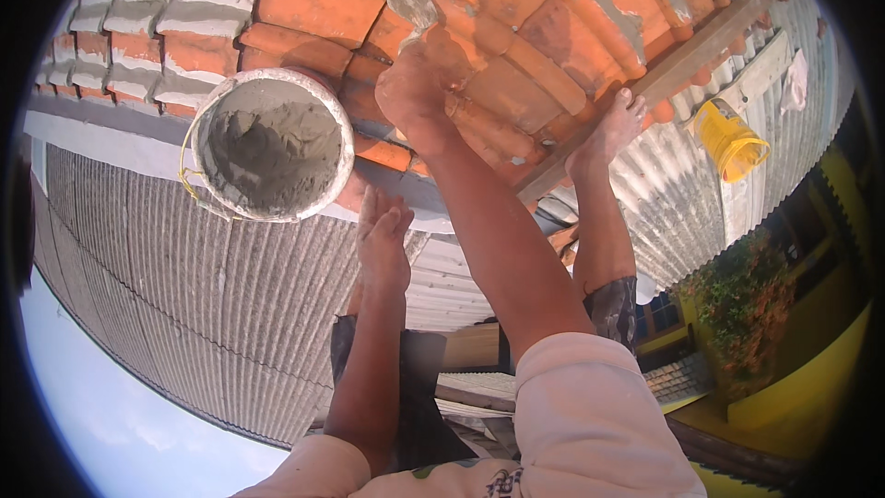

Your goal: The person scoops mortar from a bucket with a trowel and applies it into the gaps between red roof tiles. The person repeatedly smooths the mortar along the tile joints while working on a sloped tiled roof.

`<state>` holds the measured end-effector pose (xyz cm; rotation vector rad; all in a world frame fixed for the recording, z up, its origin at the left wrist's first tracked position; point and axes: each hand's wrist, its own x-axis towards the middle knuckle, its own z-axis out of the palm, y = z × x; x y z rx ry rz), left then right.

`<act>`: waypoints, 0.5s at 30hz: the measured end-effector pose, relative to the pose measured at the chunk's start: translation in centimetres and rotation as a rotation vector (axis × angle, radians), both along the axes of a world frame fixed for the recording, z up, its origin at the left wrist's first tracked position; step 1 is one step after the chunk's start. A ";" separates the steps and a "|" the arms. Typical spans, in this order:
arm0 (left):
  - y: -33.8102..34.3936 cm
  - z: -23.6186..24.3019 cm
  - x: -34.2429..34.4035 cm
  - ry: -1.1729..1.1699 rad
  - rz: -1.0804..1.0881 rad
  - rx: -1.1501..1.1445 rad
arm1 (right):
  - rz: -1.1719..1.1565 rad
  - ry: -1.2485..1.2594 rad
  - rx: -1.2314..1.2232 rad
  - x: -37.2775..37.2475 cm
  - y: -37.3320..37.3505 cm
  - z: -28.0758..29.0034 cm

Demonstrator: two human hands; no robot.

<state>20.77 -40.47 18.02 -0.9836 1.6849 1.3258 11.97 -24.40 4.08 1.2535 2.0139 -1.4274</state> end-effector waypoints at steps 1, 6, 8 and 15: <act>0.0 0.1 0.0 0.007 -0.011 -0.002 | -0.046 0.006 -0.018 0.5 0.1 0.3; 0.1 -0.1 -0.1 0.011 0.018 0.006 | -0.122 0.008 -0.033 2.2 3.2 -0.8; -0.2 -0.1 -0.1 0.014 0.019 0.013 | -0.136 -0.043 -0.117 1.9 4.4 -2.2; 0.0 0.2 -0.3 0.012 -0.002 0.011 | 0.022 -0.005 -0.159 4.1 3.3 -1.5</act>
